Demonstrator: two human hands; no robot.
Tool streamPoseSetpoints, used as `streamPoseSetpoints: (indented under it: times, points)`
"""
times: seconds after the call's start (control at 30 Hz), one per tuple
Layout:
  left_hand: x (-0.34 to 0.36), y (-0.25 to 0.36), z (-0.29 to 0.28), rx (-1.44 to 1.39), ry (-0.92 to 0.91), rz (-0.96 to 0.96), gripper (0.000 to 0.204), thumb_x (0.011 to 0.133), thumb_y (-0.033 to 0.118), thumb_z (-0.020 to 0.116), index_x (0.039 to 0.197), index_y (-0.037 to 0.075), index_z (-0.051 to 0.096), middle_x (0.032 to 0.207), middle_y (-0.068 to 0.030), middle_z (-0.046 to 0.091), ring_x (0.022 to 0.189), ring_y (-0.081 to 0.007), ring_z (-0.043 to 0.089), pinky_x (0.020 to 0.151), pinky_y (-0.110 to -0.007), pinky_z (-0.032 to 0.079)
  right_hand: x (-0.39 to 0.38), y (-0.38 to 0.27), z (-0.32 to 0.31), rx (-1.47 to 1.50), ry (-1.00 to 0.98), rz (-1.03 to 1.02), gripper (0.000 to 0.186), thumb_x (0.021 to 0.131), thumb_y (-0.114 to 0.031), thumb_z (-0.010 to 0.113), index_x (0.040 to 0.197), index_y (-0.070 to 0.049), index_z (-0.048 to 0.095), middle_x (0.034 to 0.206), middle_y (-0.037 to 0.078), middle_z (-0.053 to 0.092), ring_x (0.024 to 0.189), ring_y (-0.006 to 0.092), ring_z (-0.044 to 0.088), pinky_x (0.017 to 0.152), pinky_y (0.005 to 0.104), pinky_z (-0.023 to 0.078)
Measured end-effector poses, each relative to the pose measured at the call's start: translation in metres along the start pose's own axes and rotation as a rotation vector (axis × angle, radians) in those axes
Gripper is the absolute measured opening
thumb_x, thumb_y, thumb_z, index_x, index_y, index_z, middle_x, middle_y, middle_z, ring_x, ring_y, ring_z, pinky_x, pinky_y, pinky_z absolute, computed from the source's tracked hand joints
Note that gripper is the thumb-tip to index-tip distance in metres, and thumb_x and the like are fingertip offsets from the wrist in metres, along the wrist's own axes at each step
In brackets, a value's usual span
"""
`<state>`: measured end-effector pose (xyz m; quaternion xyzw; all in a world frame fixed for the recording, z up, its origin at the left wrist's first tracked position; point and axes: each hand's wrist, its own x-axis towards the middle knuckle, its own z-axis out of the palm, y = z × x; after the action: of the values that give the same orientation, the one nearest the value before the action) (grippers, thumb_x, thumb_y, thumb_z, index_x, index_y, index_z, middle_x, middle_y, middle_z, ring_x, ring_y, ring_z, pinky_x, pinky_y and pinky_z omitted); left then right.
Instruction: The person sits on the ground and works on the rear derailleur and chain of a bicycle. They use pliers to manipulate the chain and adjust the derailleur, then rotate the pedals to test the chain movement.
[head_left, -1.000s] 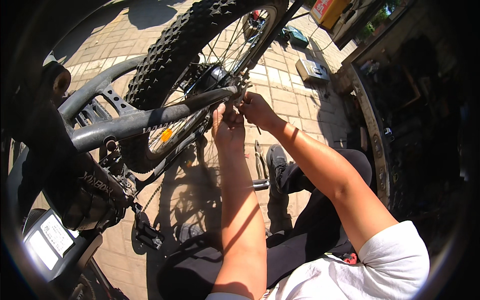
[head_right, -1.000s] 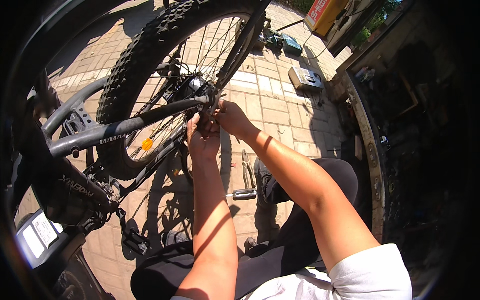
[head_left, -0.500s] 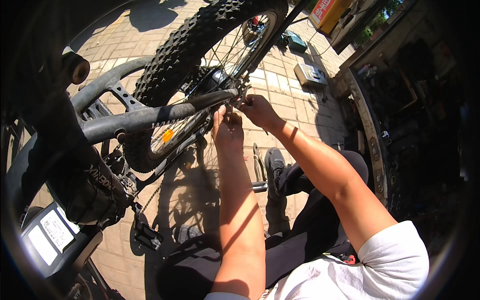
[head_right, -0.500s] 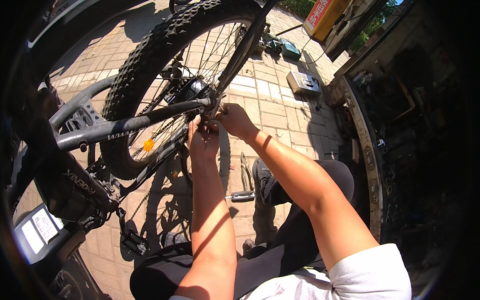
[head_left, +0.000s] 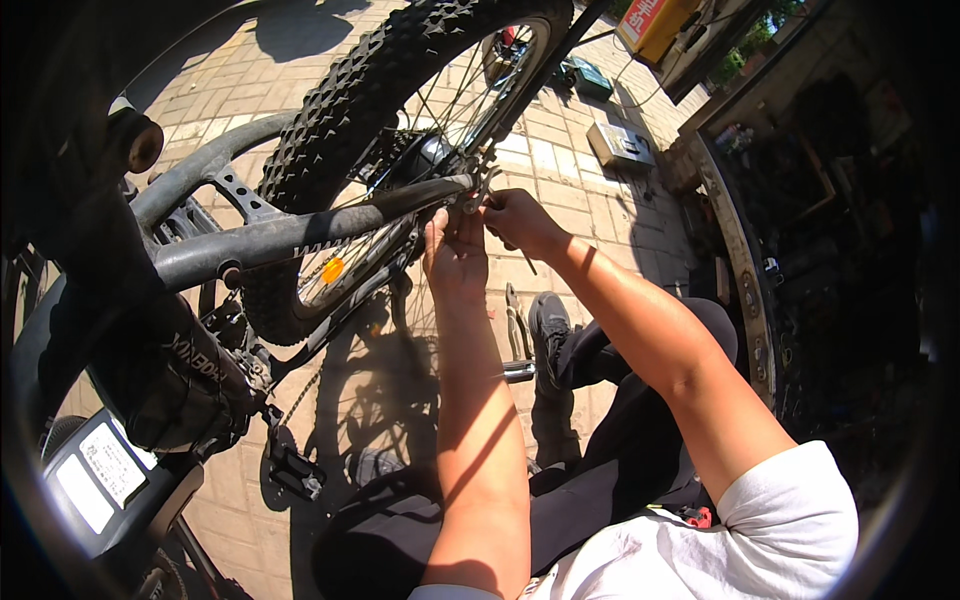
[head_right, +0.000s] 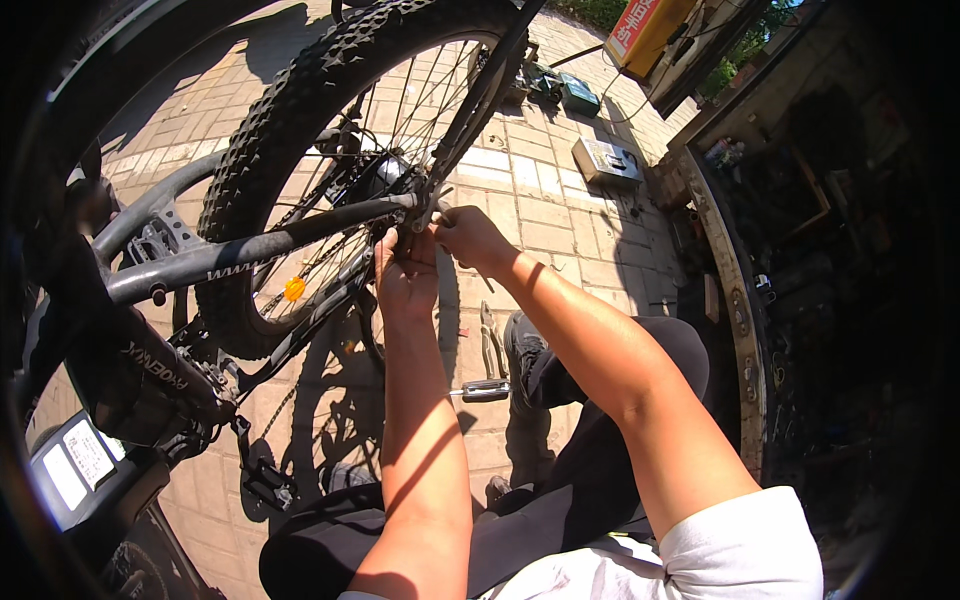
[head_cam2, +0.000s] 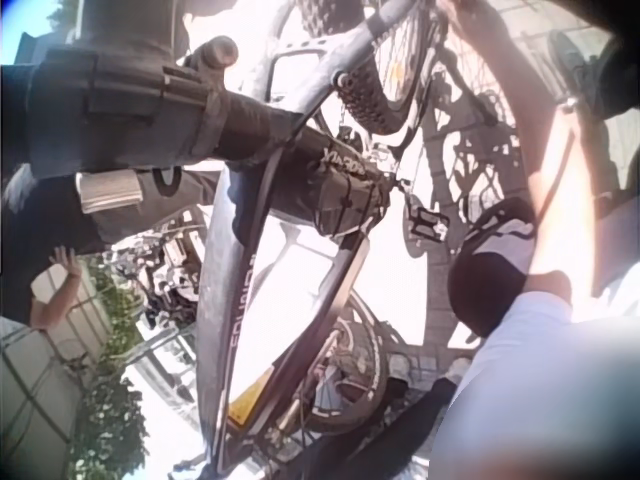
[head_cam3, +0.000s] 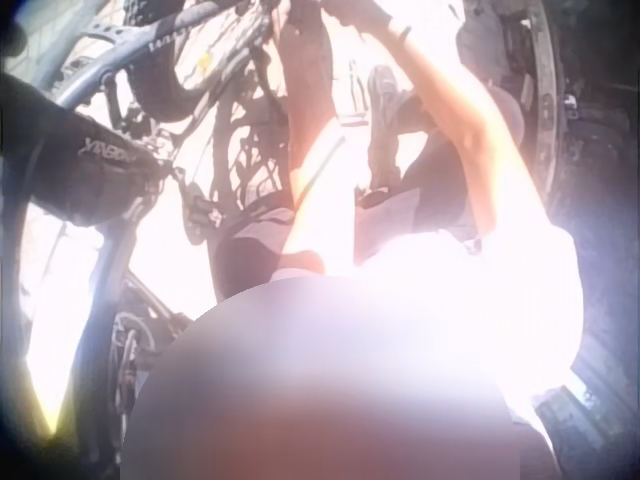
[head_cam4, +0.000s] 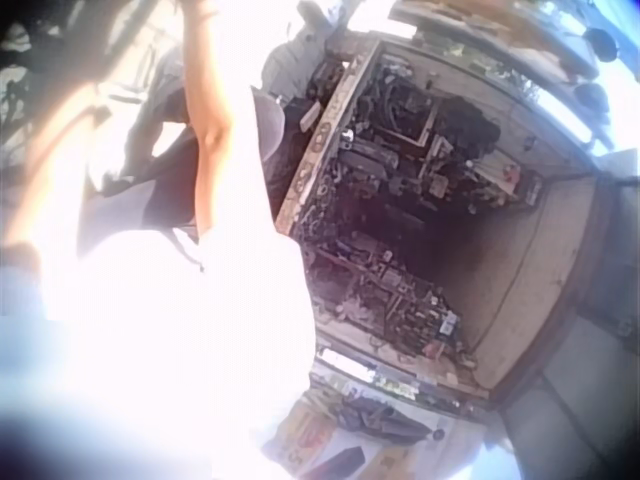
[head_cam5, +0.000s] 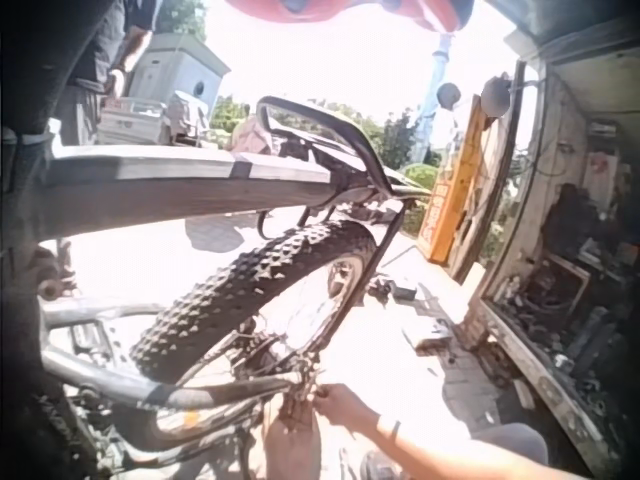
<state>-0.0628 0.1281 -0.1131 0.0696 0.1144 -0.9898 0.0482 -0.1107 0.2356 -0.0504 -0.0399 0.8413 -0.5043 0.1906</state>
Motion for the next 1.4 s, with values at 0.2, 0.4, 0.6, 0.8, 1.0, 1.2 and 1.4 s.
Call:
streamPoseSetpoints:
  times: [0.2,0.4,0.6,0.8,1.0,1.2,1.4]
  points:
    - [0.003,-0.005,-0.001,-0.023,0.002,0.037,0.027,0.097,0.011,0.047,0.116,-0.007,0.052,0.113,-0.0217,0.062,0.105,-0.0315,0.062,0.094,-0.042,0.053,-0.009,-0.006,0.000,0.033,0.064,0.002,0.019,0.089,-0.017,0.058,0.081,-0.001,0.062,0.062,0.002,0.053,0.049,0.0087,0.046,0.042,0.0255,0.036]
    - [0.003,-0.002,0.000,-0.078,0.023,0.038,0.025,0.096,0.008,0.045,0.115,-0.007,0.053,0.113,-0.0223,0.062,0.106,-0.0323,0.062,0.096,-0.044,0.052,-0.036,-0.033,-0.002,-0.037,0.184,0.001,0.026,0.089,-0.026,0.062,0.082,-0.001,0.063,0.062,0.001,0.053,0.051,0.0084,0.046,0.045,0.0269,0.037]
    - [0.002,0.000,0.004,-0.153,0.030,-0.024,0.022,0.092,0.002,0.047,0.110,-0.006,0.057,0.110,-0.0195,0.064,0.103,-0.0301,0.064,0.094,-0.042,0.053,-0.096,-0.083,-0.010,0.051,0.121,-0.408,0.028,0.096,-0.027,0.055,0.091,0.000,0.062,0.074,0.002,0.059,0.070,0.0095,0.049,0.065,0.0249,0.043]
    - [0.002,0.003,0.008,-0.177,0.053,-0.025,0.019,0.091,0.001,0.049,0.109,-0.003,0.054,0.109,-0.0182,0.063,0.099,-0.0302,0.064,0.091,-0.043,0.055,-0.100,-0.113,-0.025,0.016,0.044,-0.608,0.014,0.095,-0.012,0.058,0.103,-0.001,0.064,0.086,0.001,0.066,0.076,0.0065,0.055,0.073,0.0234,0.047]
    - [0.003,-0.002,0.009,-0.187,0.076,0.001,0.021,0.093,0.004,0.044,0.105,-0.007,0.057,0.104,-0.0207,0.065,0.098,-0.0311,0.065,0.093,-0.045,0.054,-0.069,-0.092,-0.012,-0.202,0.034,-0.713,0.013,0.093,-0.008,0.059,0.099,0.003,0.061,0.080,0.008,0.067,0.078,0.0133,0.066,0.069,0.0268,0.051]
    - [-0.003,-0.002,0.018,-0.145,0.139,0.012,0.019,0.095,0.007,0.044,0.099,-0.005,0.057,0.098,-0.0177,0.065,0.095,-0.0296,0.065,0.088,-0.044,0.056,-0.054,-0.078,-0.007,-0.215,0.054,-0.808,0.011,0.091,-0.007,0.060,0.098,0.001,0.060,0.077,0.011,0.065,0.073,0.0160,0.066,0.064,0.0292,0.050]
    - [-0.001,-0.001,0.006,-0.215,0.038,-0.034,0.013,0.093,0.006,0.050,0.095,-0.002,0.059,0.097,-0.0130,0.066,0.094,-0.0243,0.064,0.089,-0.040,0.053,-0.066,-0.097,0.004,-0.555,0.017,-1.045,0.008,0.089,-0.009,0.060,0.094,-0.003,0.062,0.078,0.013,0.062,0.070,0.0309,0.064,0.063,0.0355,0.050]
